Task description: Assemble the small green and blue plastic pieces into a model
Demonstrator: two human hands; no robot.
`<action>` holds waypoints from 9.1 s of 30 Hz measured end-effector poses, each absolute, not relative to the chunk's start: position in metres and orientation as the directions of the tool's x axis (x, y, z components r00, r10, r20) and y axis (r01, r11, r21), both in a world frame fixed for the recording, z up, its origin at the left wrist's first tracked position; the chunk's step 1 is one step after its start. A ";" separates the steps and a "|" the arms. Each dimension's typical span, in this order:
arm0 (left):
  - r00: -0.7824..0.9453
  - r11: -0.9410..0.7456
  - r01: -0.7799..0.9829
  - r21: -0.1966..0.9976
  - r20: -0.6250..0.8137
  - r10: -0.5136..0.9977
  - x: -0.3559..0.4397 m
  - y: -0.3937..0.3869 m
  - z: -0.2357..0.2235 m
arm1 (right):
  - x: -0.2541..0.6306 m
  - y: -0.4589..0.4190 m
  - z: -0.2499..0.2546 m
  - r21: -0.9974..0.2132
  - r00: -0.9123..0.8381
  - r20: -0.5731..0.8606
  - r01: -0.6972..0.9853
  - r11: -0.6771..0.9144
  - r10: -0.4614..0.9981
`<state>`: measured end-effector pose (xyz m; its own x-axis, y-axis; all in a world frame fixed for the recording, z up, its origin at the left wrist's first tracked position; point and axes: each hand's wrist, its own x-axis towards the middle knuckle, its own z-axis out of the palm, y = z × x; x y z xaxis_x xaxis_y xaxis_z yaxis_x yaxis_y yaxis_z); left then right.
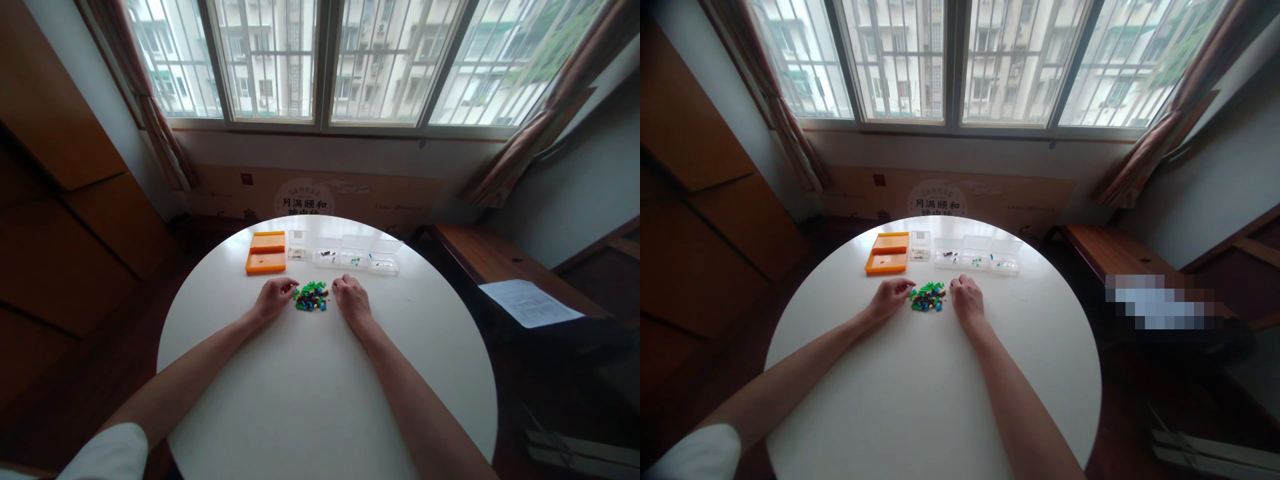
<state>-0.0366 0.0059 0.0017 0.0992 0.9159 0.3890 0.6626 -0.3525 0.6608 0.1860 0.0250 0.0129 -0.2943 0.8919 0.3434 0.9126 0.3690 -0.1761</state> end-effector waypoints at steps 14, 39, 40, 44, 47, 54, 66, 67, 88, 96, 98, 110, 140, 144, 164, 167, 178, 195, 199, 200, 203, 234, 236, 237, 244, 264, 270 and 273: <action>0.097 -0.351 0.665 0.659 0.390 0.916 -0.036 0.006 0.001 | 0.189 0.026 0.011 -0.241 -0.286 0.346 0.893 0.380 0.893; 0.099 -0.348 0.674 0.651 0.388 0.916 -0.036 0.006 0.003 | 0.189 0.025 0.012 -0.228 -0.299 0.363 0.890 0.395 0.883; 0.094 -0.350 0.673 0.652 0.393 0.915 -0.036 0.006 0.004 | 0.189 0.026 0.011 -0.275 -0.273 0.381 0.879 0.390 0.883; 0.103 -0.407 0.652 0.640 0.456 0.884 -0.032 0.001 0.011 | 0.183 0.029 0.007 -0.624 -0.154 0.430 0.661 0.416 0.890; 0.148 -0.481 0.624 0.616 0.511 0.847 -0.026 -0.006 0.017 | 0.175 0.031 0.004 -0.883 -0.111 0.346 0.298 0.364 0.931; 0.197 -0.536 0.513 0.670 0.516 0.834 -0.015 -0.015 0.024 | 0.167 0.030 0.005 -0.968 -0.193 0.129 -0.238 0.081 0.973; 0.247 -0.521 0.417 0.745 0.458 0.854 -0.005 -0.023 0.025 | 0.175 0.016 0.020 -0.965 -0.532 -0.002 -0.221 -0.141 0.847; 0.251 -0.519 0.415 0.747 0.454 0.855 -0.005 -0.023 0.025 | 0.176 0.016 0.020 -0.964 -0.536 -0.009 -0.221 -0.151 0.844; 0.188 -0.533 0.444 0.721 0.506 0.842 -0.003 -0.022 0.019 | 0.175 0.012 0.023 -0.959 -0.556 -0.038 -0.213 -0.187 0.830; 0.187 -0.539 0.465 0.703 0.517 0.835 -0.005 -0.022 0.018 | 0.174 0.015 0.018 -0.969 -0.553 -0.014 -0.198 -0.148 0.833; 0.194 -0.541 0.469 0.698 0.516 0.834 -0.005 -0.022 0.018 | 0.173 0.015 0.019 -0.971 -0.551 -0.012 -0.194 -0.142 0.835; 0.182 -0.557 0.454 0.696 0.539 0.822 -0.004 -0.021 0.017 | 0.173 0.013 0.020 -0.972 -0.557 -0.002 -0.196 -0.133 0.830; 0.207 -0.584 0.439 0.683 0.555 0.805 -0.004 -0.024 0.022 | 0.174 0.015 0.017 -0.978 -0.547 0.010 -0.179 -0.106 0.837; 0.214 -0.584 0.434 0.686 0.552 0.806 -0.004 -0.024 0.023 | 0.174 0.014 0.019 -0.977 -0.549 0.007 -0.180 -0.111 0.836; 0.212 -0.581 0.421 0.697 0.547 0.810 -0.004 -0.024 0.022 | 0.175 0.013 0.020 -0.972 -0.560 -0.002 -0.193 -0.134 0.828; 0.207 -0.580 0.422 0.697 0.549 0.810 -0.004 -0.024 0.022 | 0.175 0.013 0.020 -0.969 -0.562 -0.010 -0.200 -0.147 0.827; 0.203 -0.587 0.431 0.686 0.560 0.803 -0.004 -0.024 0.022 | 0.175 0.015 0.017 -0.973 -0.566 0.010 -0.196 -0.122 0.824; 0.199 -0.590 0.417 0.692 0.563 0.802 -0.004 -0.025 0.023 | 0.175 0.012 0.021 -0.970 -0.557 0.019 -0.211 -0.119 0.830; 0.211 -0.595 0.410 0.691 0.563 0.799 -0.004 -0.025 0.023 | 0.175 0.012 0.021 -0.966 -0.568 0.029 -0.226 -0.122 0.823; 0.213 -0.596 0.409 0.691 0.563 0.799 -0.004 -0.025 0.023 | 0.175 0.012 0.022 -0.966 -0.570 0.027 -0.226 -0.125 0.821; 0.212 -0.594 0.409 0.692 0.562 0.800 -0.004 -0.025 0.023 | 0.175 0.011 0.023 -0.967 -0.565 0.021 -0.222 -0.127 0.825; 0.228 -0.623 0.429 0.654 0.589 0.775 -0.005 -0.025 0.023 | 0.175 0.013 0.021 -0.979 -0.564 0.045 -0.190 -0.076 0.825; 0.225 -0.625 0.432 0.650 0.594 0.773 -0.005 -0.025 0.023 | 0.175 0.013 0.021 -0.980 -0.565 0.045 -0.187 -0.074 0.824; 0.224 -0.626 0.432 0.649 0.595 0.772 -0.005 -0.025 0.023 | 0.175 0.013 0.022 -0.980 -0.566 0.046 -0.184 -0.072 0.823; 0.230 -0.627 0.428 0.651 0.592 0.772 -0.004 -0.026 0.023 | 0.175 0.012 0.021 -0.979 -0.572 0.052 -0.190 -0.071 0.819; 0.232 -0.633 0.425 0.647 0.598 0.767 -0.005 -0.025 0.021 | 0.176 0.012 0.024 -0.981 -0.557 0.009 -0.166 -0.101 0.830; 0.214 -0.621 0.426 0.658 0.594 0.775 -0.005 -0.025 0.021 | 0.175 0.011 0.026 -0.980 -0.554 0.021 -0.178 -0.094 0.832; 0.217 -0.618 0.430 0.658 0.590 0.778 -0.005 -0.025 0.022 | 0.174 0.011 0.025 -0.978 -0.553 0.025 -0.186 -0.095 0.833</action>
